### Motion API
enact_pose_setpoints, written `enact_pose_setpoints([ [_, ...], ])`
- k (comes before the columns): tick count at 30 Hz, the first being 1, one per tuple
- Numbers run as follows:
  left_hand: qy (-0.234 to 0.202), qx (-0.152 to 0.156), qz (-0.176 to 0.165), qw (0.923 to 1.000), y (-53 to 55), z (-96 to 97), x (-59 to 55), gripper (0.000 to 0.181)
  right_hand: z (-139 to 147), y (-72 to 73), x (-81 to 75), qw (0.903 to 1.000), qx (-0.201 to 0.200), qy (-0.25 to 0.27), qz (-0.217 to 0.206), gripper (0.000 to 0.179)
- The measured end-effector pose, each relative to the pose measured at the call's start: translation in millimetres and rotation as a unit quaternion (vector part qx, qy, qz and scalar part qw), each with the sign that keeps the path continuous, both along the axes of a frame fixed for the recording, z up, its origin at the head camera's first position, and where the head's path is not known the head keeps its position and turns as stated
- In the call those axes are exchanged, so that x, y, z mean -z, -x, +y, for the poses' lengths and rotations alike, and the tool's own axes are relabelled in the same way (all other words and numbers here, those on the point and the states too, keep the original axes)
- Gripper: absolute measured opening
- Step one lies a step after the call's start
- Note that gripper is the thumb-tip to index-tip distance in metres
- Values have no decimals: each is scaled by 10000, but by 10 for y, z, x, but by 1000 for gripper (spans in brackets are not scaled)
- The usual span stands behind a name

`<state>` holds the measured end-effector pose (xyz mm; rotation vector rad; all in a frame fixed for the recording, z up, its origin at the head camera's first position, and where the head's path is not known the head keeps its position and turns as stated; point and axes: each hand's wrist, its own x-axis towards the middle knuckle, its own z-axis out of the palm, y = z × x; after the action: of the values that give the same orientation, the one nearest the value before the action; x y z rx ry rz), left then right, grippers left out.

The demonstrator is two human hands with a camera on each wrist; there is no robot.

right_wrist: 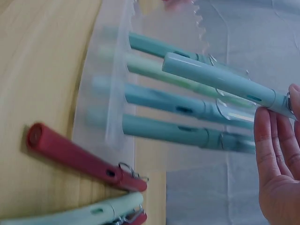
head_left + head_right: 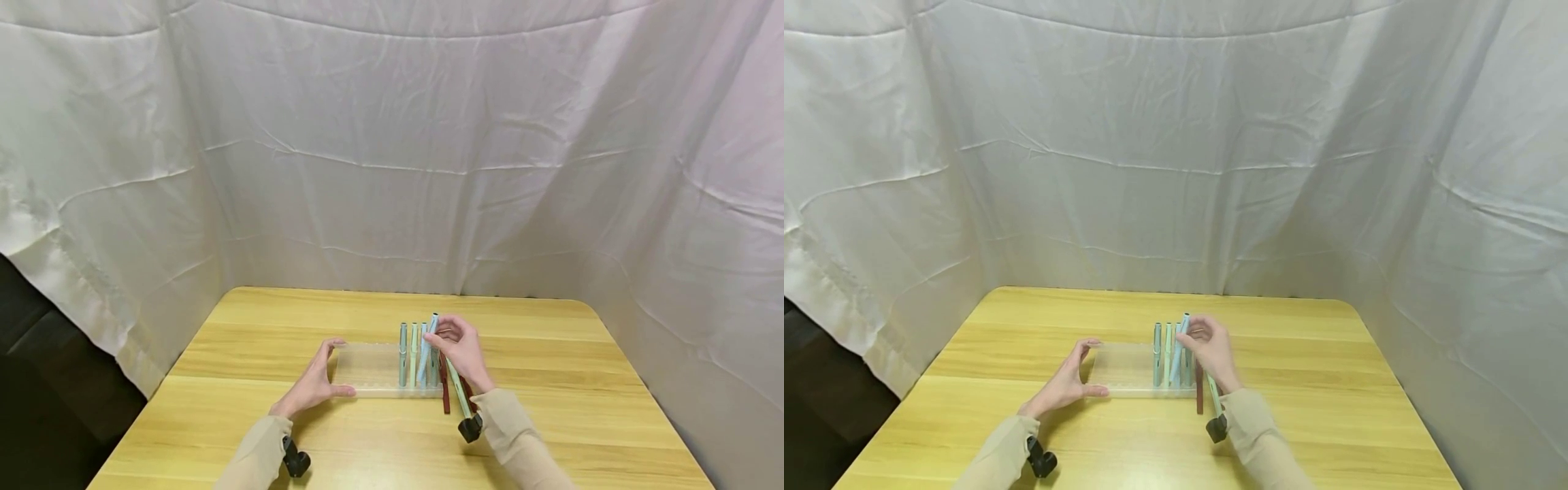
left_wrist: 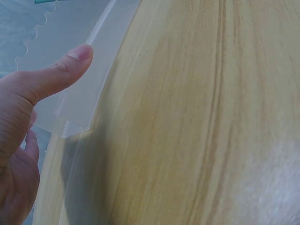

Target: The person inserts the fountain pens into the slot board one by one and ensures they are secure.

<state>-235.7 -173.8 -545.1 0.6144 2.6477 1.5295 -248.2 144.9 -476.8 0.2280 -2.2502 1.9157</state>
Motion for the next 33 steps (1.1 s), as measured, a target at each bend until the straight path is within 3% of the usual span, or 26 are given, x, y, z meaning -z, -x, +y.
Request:
enact_pose_setpoints([
  [11,-2,-38,-53,10000,-13,7,6,100,-209,5,52,9998,106,-123,107,30],
  [22,-7,-48,-16,10000,-11,8,7,101,-389,-8,150,9976,211,-319,578,29],
  [33,-29,-21,27,10000,-11,6,3,99,-455,-78,196,9962,-31,-596,628,30],
])
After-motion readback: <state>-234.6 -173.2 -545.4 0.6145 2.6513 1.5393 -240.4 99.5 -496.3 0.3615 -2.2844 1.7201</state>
